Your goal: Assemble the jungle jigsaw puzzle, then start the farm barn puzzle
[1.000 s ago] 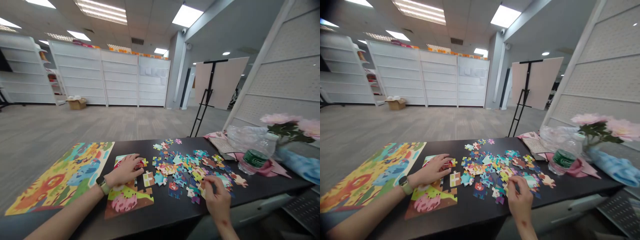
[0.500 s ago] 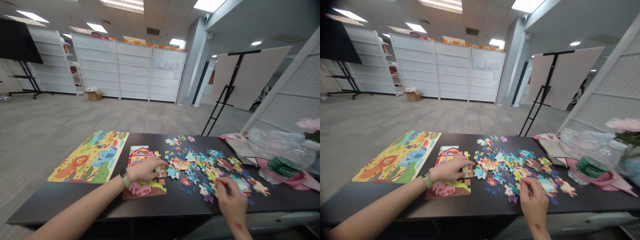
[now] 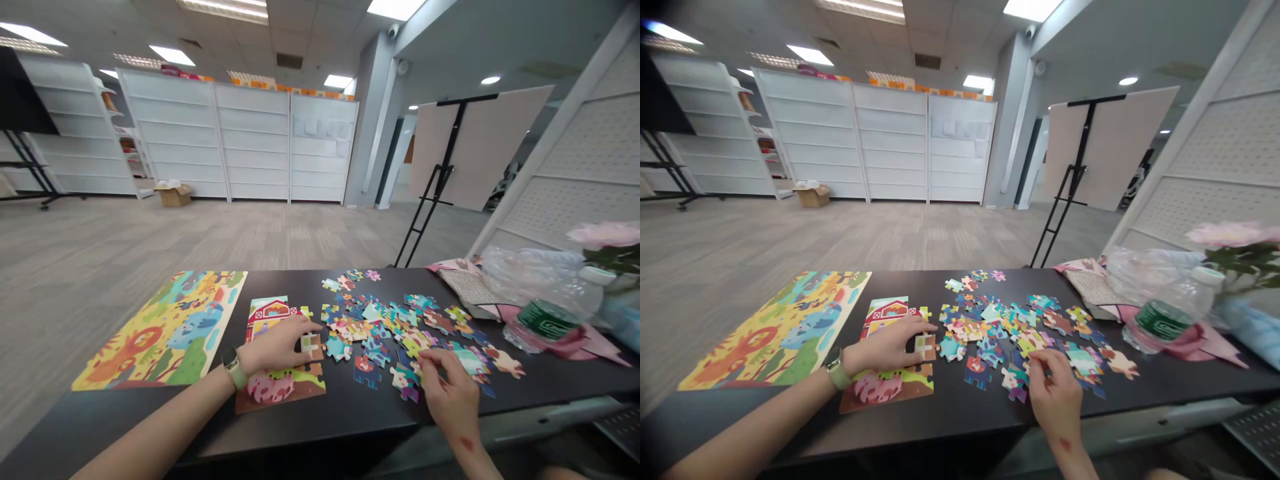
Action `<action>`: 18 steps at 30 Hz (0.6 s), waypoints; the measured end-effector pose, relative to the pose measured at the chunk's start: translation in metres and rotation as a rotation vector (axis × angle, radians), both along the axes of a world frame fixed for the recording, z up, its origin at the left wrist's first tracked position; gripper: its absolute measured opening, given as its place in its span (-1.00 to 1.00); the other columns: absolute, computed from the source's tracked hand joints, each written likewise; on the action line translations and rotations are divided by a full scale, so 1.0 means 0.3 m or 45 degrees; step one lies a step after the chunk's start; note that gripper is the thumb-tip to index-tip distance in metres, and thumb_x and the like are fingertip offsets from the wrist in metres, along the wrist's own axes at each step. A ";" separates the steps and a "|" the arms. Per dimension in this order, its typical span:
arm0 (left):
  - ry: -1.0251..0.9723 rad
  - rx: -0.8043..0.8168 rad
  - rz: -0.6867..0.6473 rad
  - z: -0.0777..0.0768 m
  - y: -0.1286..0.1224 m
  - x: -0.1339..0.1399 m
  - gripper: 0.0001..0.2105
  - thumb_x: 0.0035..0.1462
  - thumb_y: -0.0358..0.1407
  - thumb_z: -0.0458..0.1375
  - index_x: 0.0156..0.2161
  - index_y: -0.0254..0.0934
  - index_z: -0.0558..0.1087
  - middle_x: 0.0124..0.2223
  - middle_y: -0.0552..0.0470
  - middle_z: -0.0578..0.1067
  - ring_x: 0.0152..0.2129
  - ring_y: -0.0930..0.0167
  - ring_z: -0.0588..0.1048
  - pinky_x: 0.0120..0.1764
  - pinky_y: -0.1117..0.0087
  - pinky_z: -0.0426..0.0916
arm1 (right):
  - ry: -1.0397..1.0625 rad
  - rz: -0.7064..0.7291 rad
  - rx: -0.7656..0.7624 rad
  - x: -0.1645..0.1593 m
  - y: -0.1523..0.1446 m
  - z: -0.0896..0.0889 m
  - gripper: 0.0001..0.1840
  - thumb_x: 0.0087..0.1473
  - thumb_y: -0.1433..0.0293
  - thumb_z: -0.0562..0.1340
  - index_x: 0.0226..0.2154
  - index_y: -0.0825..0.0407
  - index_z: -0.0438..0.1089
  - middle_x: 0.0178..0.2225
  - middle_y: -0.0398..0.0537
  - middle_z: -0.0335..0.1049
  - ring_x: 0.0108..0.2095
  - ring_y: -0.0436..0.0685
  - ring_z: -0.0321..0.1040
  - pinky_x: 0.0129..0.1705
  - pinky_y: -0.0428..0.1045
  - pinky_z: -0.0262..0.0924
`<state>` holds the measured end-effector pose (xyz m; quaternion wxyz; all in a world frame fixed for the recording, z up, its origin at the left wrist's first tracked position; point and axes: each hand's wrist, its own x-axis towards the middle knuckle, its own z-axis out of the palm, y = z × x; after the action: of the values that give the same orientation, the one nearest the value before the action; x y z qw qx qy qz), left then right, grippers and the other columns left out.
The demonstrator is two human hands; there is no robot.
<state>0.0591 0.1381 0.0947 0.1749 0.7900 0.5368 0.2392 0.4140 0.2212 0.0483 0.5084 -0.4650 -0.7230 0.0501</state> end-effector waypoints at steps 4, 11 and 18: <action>-0.135 -0.001 0.082 0.040 0.038 0.007 -0.61 -0.02 -0.27 0.30 -0.01 -0.16 0.53 -0.13 -0.01 0.52 -0.20 0.25 0.50 -0.13 0.30 0.38 | -0.065 0.063 -0.010 0.003 0.000 0.014 -0.81 0.15 0.28 0.16 -0.38 -0.01 0.44 -0.32 0.00 0.46 -0.29 0.18 0.43 -0.31 0.02 0.32; -0.462 0.081 0.262 0.053 0.070 0.056 -0.85 0.20 -0.22 0.18 -0.21 -0.26 0.46 -0.30 0.04 0.50 -0.40 0.40 0.46 -0.34 0.41 0.34 | -0.670 0.664 0.004 -0.193 -0.077 0.133 -0.61 0.19 0.49 0.11 0.00 -0.10 0.47 0.01 -0.02 0.49 0.06 0.25 0.35 0.11 0.22 0.29; -0.833 -0.093 0.205 -0.010 0.008 0.097 -0.82 0.15 -0.21 0.27 -0.24 -0.28 0.44 -0.29 0.05 0.47 -0.42 0.46 0.47 -0.39 0.48 0.37 | -0.922 0.799 -0.034 -0.321 -0.066 0.138 -0.53 0.19 0.51 0.12 0.13 -0.05 0.40 0.13 0.05 0.43 0.16 0.35 0.29 0.15 0.33 0.25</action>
<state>0.0882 0.1406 0.0919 0.3466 0.6197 0.5210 0.4737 0.3177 0.2013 0.0897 0.1782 -0.2182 -0.9584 0.0454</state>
